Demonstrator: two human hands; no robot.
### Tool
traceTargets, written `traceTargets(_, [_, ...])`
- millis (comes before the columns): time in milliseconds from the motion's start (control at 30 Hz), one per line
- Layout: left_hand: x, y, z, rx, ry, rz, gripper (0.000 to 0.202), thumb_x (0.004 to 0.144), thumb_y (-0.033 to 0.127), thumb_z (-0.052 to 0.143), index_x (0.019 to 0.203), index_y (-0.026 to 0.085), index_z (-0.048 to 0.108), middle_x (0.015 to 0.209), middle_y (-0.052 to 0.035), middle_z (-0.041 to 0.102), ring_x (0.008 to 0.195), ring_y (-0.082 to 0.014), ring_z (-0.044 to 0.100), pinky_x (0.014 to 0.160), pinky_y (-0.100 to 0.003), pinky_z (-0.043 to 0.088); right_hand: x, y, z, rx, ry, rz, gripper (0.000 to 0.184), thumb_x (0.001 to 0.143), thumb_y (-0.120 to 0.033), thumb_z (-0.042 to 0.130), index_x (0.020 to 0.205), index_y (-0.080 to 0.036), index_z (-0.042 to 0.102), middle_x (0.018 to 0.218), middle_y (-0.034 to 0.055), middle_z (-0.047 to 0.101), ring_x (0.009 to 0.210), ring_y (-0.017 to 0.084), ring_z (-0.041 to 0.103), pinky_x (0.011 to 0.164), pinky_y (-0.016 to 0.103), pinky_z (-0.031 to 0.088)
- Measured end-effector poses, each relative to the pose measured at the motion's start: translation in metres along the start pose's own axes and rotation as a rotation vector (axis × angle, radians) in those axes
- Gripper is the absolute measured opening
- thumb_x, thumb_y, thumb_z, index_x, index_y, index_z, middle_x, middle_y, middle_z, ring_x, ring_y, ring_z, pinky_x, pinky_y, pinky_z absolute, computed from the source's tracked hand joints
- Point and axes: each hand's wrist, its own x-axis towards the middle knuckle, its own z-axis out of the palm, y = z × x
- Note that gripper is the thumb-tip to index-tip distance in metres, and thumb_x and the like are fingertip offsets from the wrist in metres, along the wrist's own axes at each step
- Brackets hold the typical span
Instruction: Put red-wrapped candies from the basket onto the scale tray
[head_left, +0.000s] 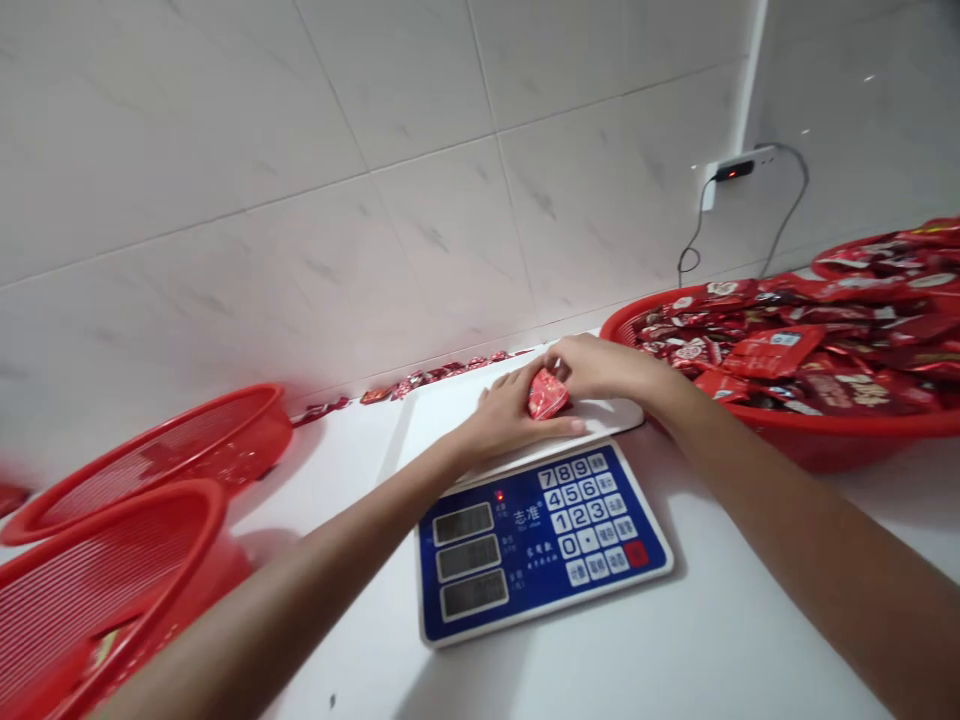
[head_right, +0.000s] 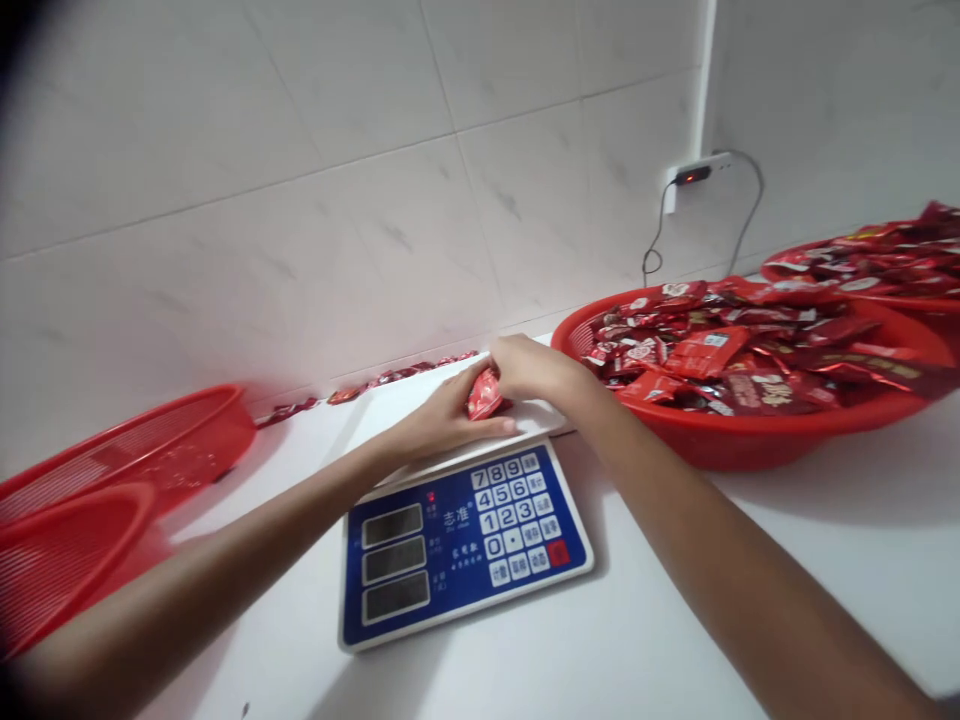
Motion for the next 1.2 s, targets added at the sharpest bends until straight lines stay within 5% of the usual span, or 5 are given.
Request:
traceTargets(333, [-0.013, 0.023, 0.004, 0.197, 0.061, -0.147, 0.050, 0.086, 0.051, 0.058, 0.130, 0.027, 0.056, 0.129, -0.0146, 0.055, 0.111, -0.0414, 0.052, 0.090, -0.060, 0.043, -0.020, 0.005, -0.024, -0.030, 0.009, 0.118, 0.045, 0.074, -0.022, 0.061, 0.118, -0.018, 0.066, 0.098, 0.0080, 0.072, 0.088, 0.024, 0.065, 0.067, 0.029, 0.045])
traceTargets(533, [-0.017, 0.029, 0.006, 0.241, 0.127, -0.174, 0.043, 0.085, 0.044, 0.061, 0.124, 0.024, 0.060, 0.114, -0.0131, 0.058, 0.094, -0.0313, 0.062, 0.084, -0.047, 0.049, -0.028, 0.020, -0.031, 0.032, 0.044, 0.055, 0.052, 0.077, -0.044, 0.063, 0.125, -0.025, 0.063, 0.095, 0.0064, 0.072, 0.081, 0.025, 0.067, 0.060, 0.031, 0.045])
traceTargets(767, [-0.013, 0.026, 0.005, 0.214, 0.190, -0.154, 0.036, 0.080, 0.028, 0.065, 0.115, 0.022, 0.063, 0.103, -0.0118, 0.065, 0.087, -0.0288, 0.063, 0.077, -0.041, 0.049, -0.029, 0.015, -0.030, 0.060, -0.006, 0.059, 0.056, 0.076, -0.046, 0.063, 0.127, -0.024, 0.061, 0.106, 0.0083, 0.072, 0.092, 0.027, 0.067, 0.068, 0.032, 0.048])
traceTargets(1033, [0.006, 0.001, -0.032, -0.145, 0.321, -0.118, 0.019, 0.081, 0.031, 0.062, 0.097, 0.021, 0.065, 0.070, -0.0024, 0.069, 0.064, -0.0189, 0.063, 0.064, -0.031, 0.049, -0.036, 0.005, -0.034, 0.085, -0.015, 0.052, 0.049, 0.081, -0.037, 0.062, 0.127, -0.019, 0.059, 0.101, 0.0081, 0.072, 0.086, 0.021, 0.068, 0.067, 0.027, 0.046])
traceTargets(1200, [0.005, 0.001, -0.056, -0.363, 0.437, -0.127, 0.024, 0.085, 0.041, 0.058, 0.097, 0.020, 0.060, 0.081, -0.0048, 0.071, 0.071, -0.0168, 0.066, 0.063, -0.026, 0.051, -0.033, 0.010, -0.033, 0.084, -0.019, 0.035, 0.049, 0.081, -0.037, 0.063, 0.127, -0.019, 0.060, 0.097, 0.0082, 0.073, 0.088, 0.022, 0.068, 0.068, 0.028, 0.046])
